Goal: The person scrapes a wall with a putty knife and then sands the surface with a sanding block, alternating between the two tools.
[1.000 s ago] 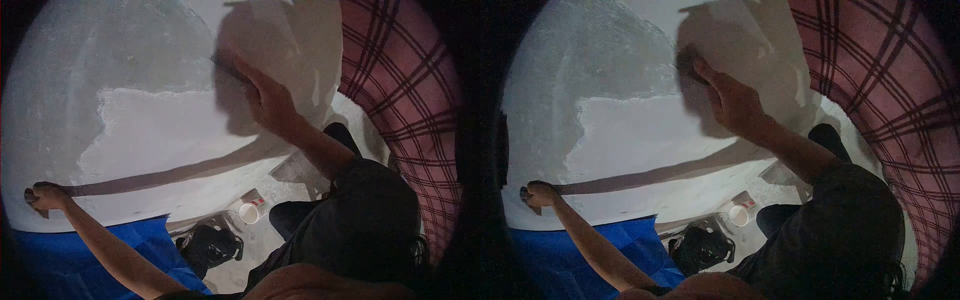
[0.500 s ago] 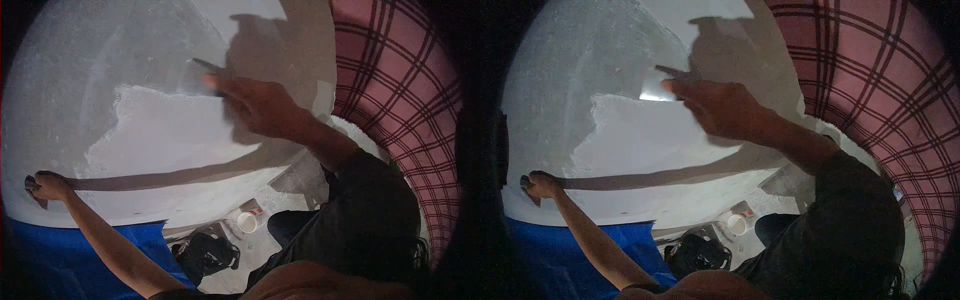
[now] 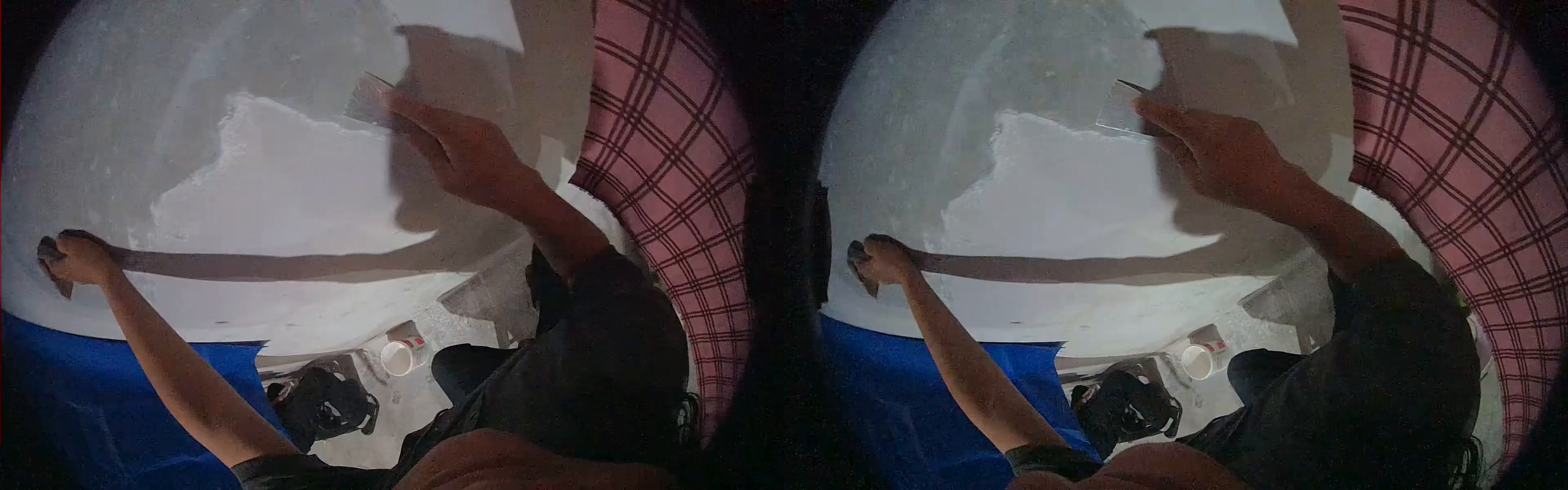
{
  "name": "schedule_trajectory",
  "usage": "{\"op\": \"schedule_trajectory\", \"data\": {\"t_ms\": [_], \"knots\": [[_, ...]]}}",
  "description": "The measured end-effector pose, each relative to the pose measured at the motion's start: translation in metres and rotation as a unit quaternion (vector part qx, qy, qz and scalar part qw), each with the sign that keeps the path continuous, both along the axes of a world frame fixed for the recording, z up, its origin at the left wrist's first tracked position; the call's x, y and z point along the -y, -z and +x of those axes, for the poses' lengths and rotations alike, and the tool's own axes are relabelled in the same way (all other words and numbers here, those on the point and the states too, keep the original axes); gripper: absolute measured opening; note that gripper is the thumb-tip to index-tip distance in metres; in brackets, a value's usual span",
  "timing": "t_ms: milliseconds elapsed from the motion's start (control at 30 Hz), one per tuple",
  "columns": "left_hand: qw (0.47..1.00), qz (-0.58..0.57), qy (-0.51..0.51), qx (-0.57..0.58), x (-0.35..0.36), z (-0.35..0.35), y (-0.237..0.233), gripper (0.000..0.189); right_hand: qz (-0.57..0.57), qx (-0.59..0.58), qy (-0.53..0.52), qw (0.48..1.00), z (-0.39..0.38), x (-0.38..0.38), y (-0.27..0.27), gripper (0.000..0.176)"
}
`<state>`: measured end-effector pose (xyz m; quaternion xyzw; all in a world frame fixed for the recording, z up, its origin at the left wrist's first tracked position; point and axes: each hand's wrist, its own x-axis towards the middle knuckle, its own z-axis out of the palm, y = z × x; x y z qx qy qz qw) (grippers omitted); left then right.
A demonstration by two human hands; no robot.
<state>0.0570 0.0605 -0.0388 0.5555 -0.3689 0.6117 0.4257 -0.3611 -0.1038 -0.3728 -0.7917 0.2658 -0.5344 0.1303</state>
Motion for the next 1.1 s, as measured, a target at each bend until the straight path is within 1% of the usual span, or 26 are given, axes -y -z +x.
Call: {"op": "schedule_trajectory", "data": {"t_ms": [33,100,167,233,300,367,433,467,567,600,667,700,767,800,833,867,900,933,967,1000,1033,1067,1100], "knots": [[1.000,-0.009,0.022,-0.003,0.001,-0.007,0.005,0.047,-0.018,-0.011,-0.009,1.000,0.000,0.001,-0.005,0.051],[1.000,-0.011,0.015,-0.012,-0.003,0.003,0.002,0.048,-0.039,-0.023,-0.017,0.999,0.003,0.003,-0.014,0.051],[1.000,-0.010,0.010,-0.023,-0.004,0.008,0.004,0.049,-0.074,0.003,-0.025,0.997,0.006,0.004,-0.018,0.052],[0.998,-0.034,0.038,-0.024,-0.002,-0.005,0.010,0.051,-0.063,-0.019,-0.026,0.998,0.001,0.002,-0.026,0.052],[0.998,-0.041,0.031,-0.019,-0.002,0.004,0.008,0.052,-0.056,-0.041,-0.032,0.997,0.003,0.002,-0.032,0.052],[0.998,-0.052,0.022,-0.014,-0.005,0.014,0.005,0.053,-0.107,-0.055,0.013,0.993,0.006,0.004,-0.035,0.052],[0.999,-0.039,0.013,0.028,-0.008,0.015,0.004,0.054,-0.112,-0.078,0.000,0.991,0.006,0.000,-0.039,0.051],[0.999,-0.042,0.008,0.024,-0.010,0.023,0.002,0.054,-0.115,-0.100,-0.006,0.988,0.006,-0.002,-0.041,0.050],[0.995,-0.026,-0.037,0.088,-0.016,0.056,-0.006,0.047,-0.133,-0.108,-0.038,0.984,0.012,-0.010,-0.042,0.047],[0.997,-0.048,-0.019,0.060,-0.013,0.044,-0.003,0.047,-0.133,-0.112,-0.040,0.984,0.012,-0.013,-0.041,0.047],[0.998,-0.041,-0.020,0.035,-0.015,0.033,0.000,0.047,-0.126,-0.165,-0.035,0.978,0.013,-0.019,-0.043,0.047],[0.999,-0.033,-0.020,0.014,-0.016,0.031,0.000,0.048,-0.126,-0.170,-0.035,0.977,0.012,-0.023,-0.047,0.047],[0.999,-0.031,-0.019,0.015,-0.017,0.030,0.000,0.048,-0.063,-0.206,-0.043,0.976,0.011,-0.029,-0.053,0.049],[0.999,-0.029,-0.017,0.020,-0.017,0.030,0.001,0.048,-0.062,-0.211,-0.043,0.975,0.014,-0.027,-0.050,0.049],[0.999,-0.026,-0.016,0.016,-0.018,0.041,-0.001,0.048,-0.106,-0.168,-0.027,0.980,0.019,-0.023,-0.044,0.050],[0.997,-0.035,-0.061,-0.034,-0.019,0.062,-0.007,0.050,-0.147,-0.124,-0.011,0.981,0.021,-0.021,-0.038,0.051],[0.990,-0.041,-0.105,-0.082,-0.021,0.082,-0.013,0.053,-0.140,-0.127,-0.011,0.982,0.021,-0.024,-0.037,0.051],[0.982,-0.020,-0.138,-0.125,-0.024,0.094,-0.019,0.053,-0.103,-0.139,-0.019,0.985,0.020,-0.027,-0.038,0.050],[0.983,-0.017,-0.137,-0.124,-0.027,0.133,-0.033,0.053,-0.069,-0.150,-0.026,0.986,0.021,-0.028,-0.039,0.050],[0.976,0.008,-0.185,-0.115,-0.031,0.188,-0.052,0.052,-0.067,-0.150,-0.024,0.986,0.022,-0.029,-0.038,0.050],[0.966,0.032,-0.232,-0.106,-0.032,0.214,-0.062,0.051,-0.076,-0.131,-0.029,0.988,0.024,-0.029,-0.037,0.049],[0.966,0.032,-0.231,-0.107,-0.034,0.204,-0.056,0.051,-0.084,-0.113,-0.034,0.989,0.026,-0.031,-0.037,0.048],[0.940,0.051,-0.337,-0.008,-0.035,0.178,-0.046,0.050,-0.086,-0.113,-0.033,0.989,0.028,-0.032,-0.038,0.048]]}}
